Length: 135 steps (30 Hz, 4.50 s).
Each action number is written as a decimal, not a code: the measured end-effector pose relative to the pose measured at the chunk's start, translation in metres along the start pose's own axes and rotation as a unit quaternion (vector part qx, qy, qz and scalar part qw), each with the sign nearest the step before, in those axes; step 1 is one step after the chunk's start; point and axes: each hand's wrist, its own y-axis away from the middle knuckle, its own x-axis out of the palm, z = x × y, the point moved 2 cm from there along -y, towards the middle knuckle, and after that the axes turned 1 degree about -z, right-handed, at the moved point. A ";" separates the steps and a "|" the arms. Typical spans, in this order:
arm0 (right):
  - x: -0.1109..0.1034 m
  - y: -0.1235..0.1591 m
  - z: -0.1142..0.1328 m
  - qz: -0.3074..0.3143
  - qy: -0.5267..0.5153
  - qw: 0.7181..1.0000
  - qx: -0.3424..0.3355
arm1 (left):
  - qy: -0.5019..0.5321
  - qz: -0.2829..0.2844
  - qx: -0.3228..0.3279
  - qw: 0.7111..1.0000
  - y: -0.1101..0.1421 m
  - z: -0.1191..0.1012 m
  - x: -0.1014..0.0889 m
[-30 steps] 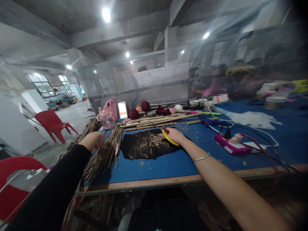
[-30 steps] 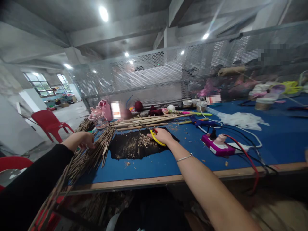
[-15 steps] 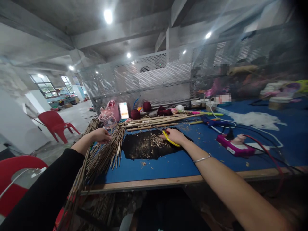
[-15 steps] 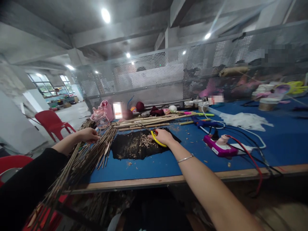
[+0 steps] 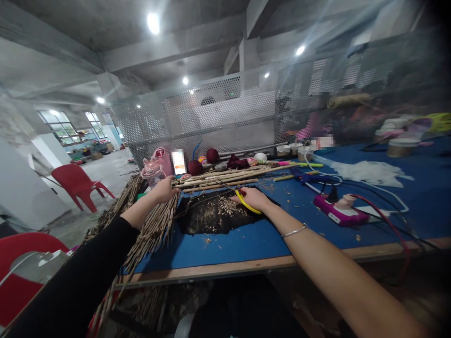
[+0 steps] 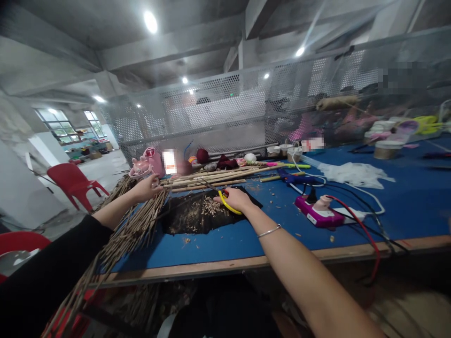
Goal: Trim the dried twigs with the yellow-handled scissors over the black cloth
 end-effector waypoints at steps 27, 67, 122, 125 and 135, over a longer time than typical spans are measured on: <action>-0.002 -0.002 -0.002 -0.065 -0.025 0.998 0.001 | -0.181 0.192 0.116 0.958 0.016 -0.005 0.038; -0.025 0.024 0.032 -0.344 -0.126 0.925 -0.103 | 0.139 -0.306 0.227 0.914 0.030 -0.098 0.049; -0.015 -0.004 0.001 -0.166 -0.318 0.933 -0.038 | 0.089 -0.125 0.455 0.877 0.079 -0.089 0.134; -0.003 -0.002 0.020 -0.041 -0.392 0.914 -0.098 | 0.084 -0.115 0.460 0.877 0.079 -0.090 0.138; 0.005 0.005 0.037 -0.016 -0.468 0.878 -0.098 | 0.197 -0.043 0.413 0.888 0.082 -0.089 0.138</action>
